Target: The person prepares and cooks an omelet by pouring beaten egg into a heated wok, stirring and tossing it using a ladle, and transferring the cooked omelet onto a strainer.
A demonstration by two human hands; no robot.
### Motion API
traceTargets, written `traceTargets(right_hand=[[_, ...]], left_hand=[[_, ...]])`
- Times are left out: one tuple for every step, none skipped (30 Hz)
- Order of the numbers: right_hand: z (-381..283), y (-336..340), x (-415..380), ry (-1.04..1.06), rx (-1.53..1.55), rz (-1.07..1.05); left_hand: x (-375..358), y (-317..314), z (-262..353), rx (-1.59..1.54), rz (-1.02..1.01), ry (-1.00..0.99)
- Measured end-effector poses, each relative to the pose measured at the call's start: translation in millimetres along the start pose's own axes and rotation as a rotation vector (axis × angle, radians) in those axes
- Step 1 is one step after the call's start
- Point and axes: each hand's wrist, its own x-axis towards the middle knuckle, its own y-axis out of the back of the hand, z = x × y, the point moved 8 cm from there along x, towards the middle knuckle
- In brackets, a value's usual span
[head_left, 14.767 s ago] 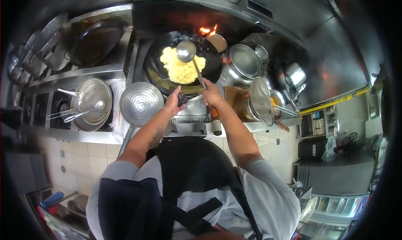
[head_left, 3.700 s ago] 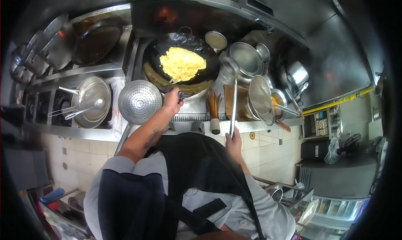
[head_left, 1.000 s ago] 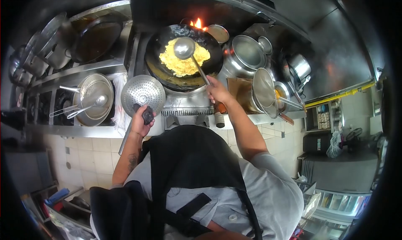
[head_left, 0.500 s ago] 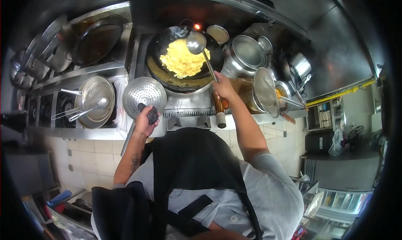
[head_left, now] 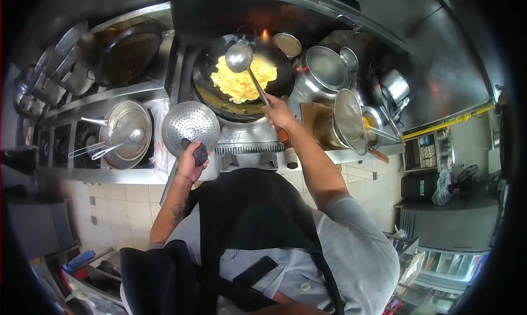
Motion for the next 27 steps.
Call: traceTargets(right_hand=[[-7.4,4.1,-6.0,0.125,-0.253,0.067],[-14.6,3.3,-16.8,0.191,-0.379,0.093],[-21.5,2.7,-27.7,0.255,-0.506,0.128],[-22.6,-0.2,-48.0,0.12,-0.268,0.05],[-17.5,-3.4,-61.0,-0.018,-0.031,-0.026],[-13.5,0.8,-63.5,-0.023,-0.034,-0.025],[-6.8,-0.8,-68.4,-0.067,0.009,-0.083],[-1.7,-4.1,-73.6,-0.11,0.052,-0.143],[-0.7,-3.9,-81.2,-0.108,0.05,-0.143],[-12.3,0.6,-94.2,-0.069,-0.048,-0.033],[-19.4,5.4,-105.2,-0.035,-0.142,0.077],[-18.7,8.6,-110.7,-0.036,-0.141,0.076],[-14.4,17.2,-116.9,-0.079,-0.111,0.055],[-8.4,26.0,-123.8,-0.126,-0.079,0.037],[8.5,35.2,-119.9,-0.147,-0.057,0.012],[4.0,34.2,-125.6,-0.149,-0.056,0.021],[-10.9,33.8,-129.9,-0.115,-0.173,0.067],[-20.3,33.6,-132.3,-0.084,-0.284,0.112],[-16.0,32.1,-129.6,-0.053,-0.199,0.099],[-10.9,34.8,-125.0,-0.053,-0.194,0.106],[-1.6,30.2,-120.9,-0.096,-0.063,0.018],[1.3,22.7,-123.3,-0.139,0.069,-0.069],[0.6,20.3,-125.0,-0.135,0.069,-0.062],[-1.1,18.4,-124.4,-0.131,-0.057,-0.003],[-5.9,18.2,-121.9,-0.124,-0.182,0.053],[-6.1,16.6,-119.9,-0.125,-0.181,0.052],[-6.0,13.3,-117.9,-0.104,-0.07,0.037]], left_hand=[[0.2,-0.2,1.6,-0.004,0.003,-0.006],[1.3,-0.1,3.2,-0.008,0.004,-0.01],[1.1,1.9,2.8,-0.011,0.012,-0.008],[1.5,3.4,2.5,-0.015,0.02,-0.005],[-0.4,1.9,4.1,-0.019,0.021,-0.003],[-3.1,-1.0,7.9,-0.035,0.023,-0.024],[-4.8,-3.0,8.6,-0.049,0.024,-0.042],[-4.0,-3.2,5.7,-0.051,0.024,-0.036],[-0.9,-3.4,4.3,-0.034,0.019,-0.009],[3.2,-4.1,6.1,-0.017,0.014,0.013],[5.3,-5.7,7.9,-0.013,0.018,-0.003],[5.7,-6.7,9.3,-0.013,0.02,-0.003],[6.0,-10.7,11.7,-0.014,-0.008,-0.012],[5.8,-13.9,12.5,-0.011,-0.038,-0.016],[7.2,-14.2,10.9,-0.006,-0.041,-0.008],[11.1,-16.3,8.6,0.013,-0.052,0.01],[15.6,-21.3,9.5,0.029,-0.066,0.021],[18.1,-26.6,10.7,0.033,-0.07,0.019],[18.6,-31.1,9.3,0.034,-0.047,0.025],[20.1,-35.3,9.0,0.035,-0.026,0.029],[22.8,-38.9,8.7,0.043,-0.03,0.033],[25.7,-44.5,8.0,0.046,-0.057,0.033],[28.7,-52.3,8.5,0.046,-0.086,0.028],[30.7,-59.3,8.7,0.046,-0.092,0.025],[30.8,-67.3,10.1,0.077,-0.1,0.031],[29.8,-69.8,8.9,0.109,-0.102,0.045],[35.2,-73.1,6.2,0.142,-0.152,0.06]])
